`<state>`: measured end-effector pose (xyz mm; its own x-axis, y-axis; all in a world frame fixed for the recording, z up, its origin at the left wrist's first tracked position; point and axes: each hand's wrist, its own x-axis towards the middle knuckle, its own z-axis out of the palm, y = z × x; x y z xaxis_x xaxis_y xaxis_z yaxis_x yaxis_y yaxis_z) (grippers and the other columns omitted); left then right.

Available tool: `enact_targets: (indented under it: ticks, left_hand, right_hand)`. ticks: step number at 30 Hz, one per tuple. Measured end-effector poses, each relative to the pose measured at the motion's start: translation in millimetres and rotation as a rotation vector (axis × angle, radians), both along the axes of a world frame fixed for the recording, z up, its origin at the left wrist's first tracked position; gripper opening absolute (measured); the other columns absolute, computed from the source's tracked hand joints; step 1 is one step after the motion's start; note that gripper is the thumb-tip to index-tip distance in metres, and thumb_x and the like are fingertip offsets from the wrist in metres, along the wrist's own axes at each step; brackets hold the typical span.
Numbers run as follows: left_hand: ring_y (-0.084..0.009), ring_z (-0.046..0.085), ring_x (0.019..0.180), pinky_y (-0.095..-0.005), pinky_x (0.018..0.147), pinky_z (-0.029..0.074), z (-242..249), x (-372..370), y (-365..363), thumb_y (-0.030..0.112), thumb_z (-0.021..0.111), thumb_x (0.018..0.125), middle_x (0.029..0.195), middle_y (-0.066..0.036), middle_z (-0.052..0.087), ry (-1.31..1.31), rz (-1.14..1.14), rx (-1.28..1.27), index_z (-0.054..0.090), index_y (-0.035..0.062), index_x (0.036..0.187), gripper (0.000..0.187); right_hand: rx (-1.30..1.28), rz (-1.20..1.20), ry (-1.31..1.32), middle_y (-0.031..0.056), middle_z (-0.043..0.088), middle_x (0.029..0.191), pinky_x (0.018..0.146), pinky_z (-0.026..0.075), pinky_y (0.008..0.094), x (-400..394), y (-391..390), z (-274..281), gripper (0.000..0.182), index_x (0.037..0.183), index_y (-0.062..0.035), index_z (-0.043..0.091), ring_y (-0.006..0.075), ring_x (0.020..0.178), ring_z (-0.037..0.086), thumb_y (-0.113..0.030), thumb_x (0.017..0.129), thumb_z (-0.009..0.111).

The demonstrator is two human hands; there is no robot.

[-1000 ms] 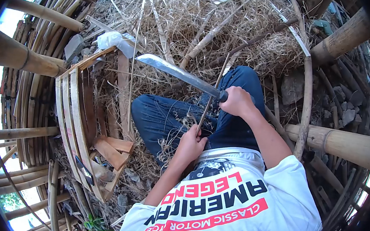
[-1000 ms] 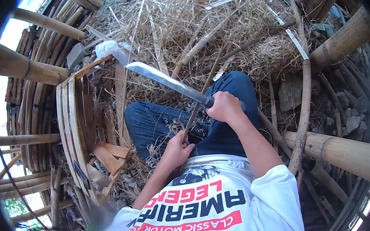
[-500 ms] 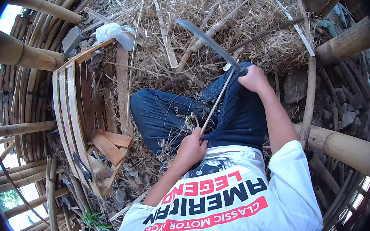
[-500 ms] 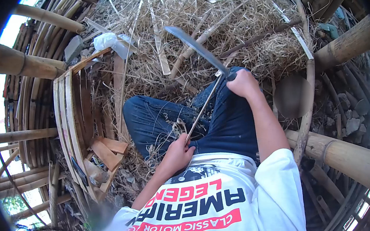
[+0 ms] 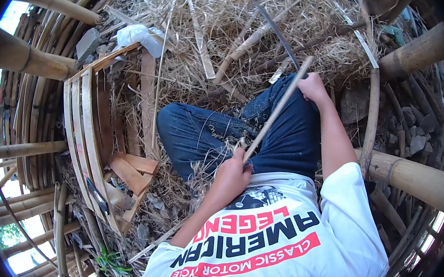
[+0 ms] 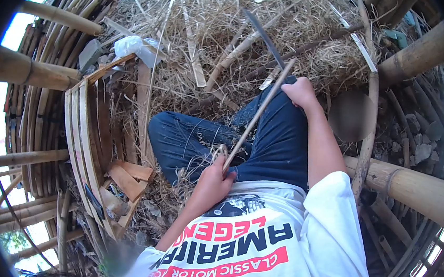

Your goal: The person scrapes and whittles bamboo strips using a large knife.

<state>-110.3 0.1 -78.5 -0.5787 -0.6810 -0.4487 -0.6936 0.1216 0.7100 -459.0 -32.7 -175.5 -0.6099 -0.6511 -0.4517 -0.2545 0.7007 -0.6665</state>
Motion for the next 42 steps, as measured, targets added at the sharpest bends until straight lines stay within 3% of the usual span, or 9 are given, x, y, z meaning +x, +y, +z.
enact_targets:
  ticks: [5, 6, 12, 17, 20, 23, 30, 36, 42]
  left_hand:
    - [-0.0359, 0.062, 0.069, -0.0434, 0.063, 0.048, -19.7, 1.4, -11.0, 0.014, 0.072, 0.081, 0.073, -0.018, 0.06, -0.007, 0.064, 0.015, 0.049, -0.0015, 0.093, 0.03]
    - [-0.0444, 0.065, 0.084, -0.0492, 0.072, 0.051, -12.7, -1.1, -17.2, 0.013, 0.071, 0.082, 0.084, -0.026, 0.066, -0.007, 0.111, 0.072, 0.052, -0.0028, 0.098, 0.03]
    - [-0.045, 0.065, 0.083, -0.0514, 0.074, 0.051, -34.8, -7.2, -34.4, 0.014, 0.068, 0.083, 0.084, -0.026, 0.066, -0.079, 0.089, -0.04, 0.051, -0.003, 0.098, 0.028]
    - [-0.0459, 0.064, 0.085, -0.0526, 0.076, 0.05, -63.0, -17.5, -26.4, 0.012, 0.063, 0.083, 0.09, -0.029, 0.065, -0.03, 0.009, -0.095, 0.052, -0.0039, 0.097, 0.024]
    - [-0.0449, 0.063, 0.084, -0.0509, 0.076, 0.049, -67.3, -21.1, -26.0, 0.012, 0.066, 0.082, 0.084, -0.026, 0.065, 0.003, 0.02, -0.092, 0.055, -0.003, 0.09, 0.02]
    - [-0.0447, 0.063, 0.083, -0.0506, 0.074, 0.049, -55.8, -18.7, -30.8, 0.01, 0.065, 0.081, 0.083, -0.025, 0.065, 0.015, 0.063, -0.071, 0.057, -0.0039, 0.089, 0.018]
    - [-0.0459, 0.064, 0.081, -0.053, 0.075, 0.049, -43.7, -16.1, -29.7, 0.006, 0.062, 0.082, 0.082, -0.028, 0.065, -0.003, 0.084, -0.094, 0.058, -0.006, 0.098, 0.02]
    - [-0.0466, 0.064, 0.076, -0.0529, 0.071, 0.05, -46.9, -11.1, -23.5, 0.006, 0.059, 0.084, 0.077, -0.029, 0.064, 0.057, 0.071, -0.152, 0.056, -0.0066, 0.101, 0.022]
    - [-0.0457, 0.064, 0.076, -0.0539, 0.07, 0.05, -29.1, -1.7, -12.9, 0.008, 0.059, 0.084, 0.076, -0.028, 0.064, -0.006, -0.054, -0.109, 0.051, -0.0034, 0.088, 0.014]
  right_hand:
    - [-0.162, -0.01, 0.128, 0.0156, 0.061, 0.059, 0.062, 0.049, 0.0384, 18.5, 26.0, 4.0, 0.027, 0.07, 0.0025, 0.064, 0.0266, 0.061, 0.065, -0.024, 0.069, 0.069]
    - [-0.163, 0.015, 0.203, 0.0158, 0.061, 0.06, 0.061, 0.049, 0.0388, 30.6, 33.2, 21.8, 0.026, 0.069, 0.0023, 0.063, 0.0279, 0.061, 0.064, -0.023, 0.07, 0.069]
    - [-0.24, -0.142, -0.082, 0.0006, 0.054, 0.053, 0.041, 0.039, 0.0284, 82.7, 72.7, 65.2, 0.019, 0.061, -0.0043, 0.055, 0.0107, 0.041, 0.051, -0.01, 0.077, 0.062]
    - [-0.218, 0.12, -0.117, 0.0037, 0.053, 0.054, 0.052, 0.04, 0.0327, 129.8, 85.8, 82.0, 0.019, 0.064, 0.002, 0.056, 0.0103, 0.054, 0.048, -0.013, 0.072, 0.066]
    - [-0.07, 0.341, -0.043, 0.0164, 0.064, 0.064, 0.062, 0.049, 0.0401, 155.4, 77.1, 80.1, 0.023, 0.07, 0.002, 0.063, 0.0294, 0.061, 0.064, -0.021, 0.069, 0.068]
    - [0.031, 0.439, 0.0, 0.0226, 0.067, 0.073, 0.071, 0.052, 0.045, 171.9, 67.5, 81.0, 0.027, 0.076, 0.0012, 0.068, 0.0405, 0.076, 0.066, -0.025, 0.069, 0.068]
    - [0.242, 0.492, 0.023, 0.0245, 0.068, 0.079, 0.077, 0.053, 0.0461, 177.4, 56.1, 84.4, 0.028, 0.08, -0.0005, 0.071, 0.042, 0.083, 0.066, -0.025, 0.069, 0.067]
    - [0.195, 0.511, 0.135, 0.0242, 0.065, 0.073, 0.069, 0.052, 0.0444, 168.9, 57.0, 77.7, 0.025, 0.074, 0.0006, 0.068, 0.0429, 0.076, 0.064, -0.023, 0.069, 0.065]
    - [0.267, 0.376, 0.159, 0.0254, 0.068, 0.083, 0.079, 0.053, 0.0447, 101.5, 44.8, 56.7, 0.029, 0.082, 0.0014, 0.07, 0.0413, 0.087, 0.067, -0.025, 0.071, 0.066]
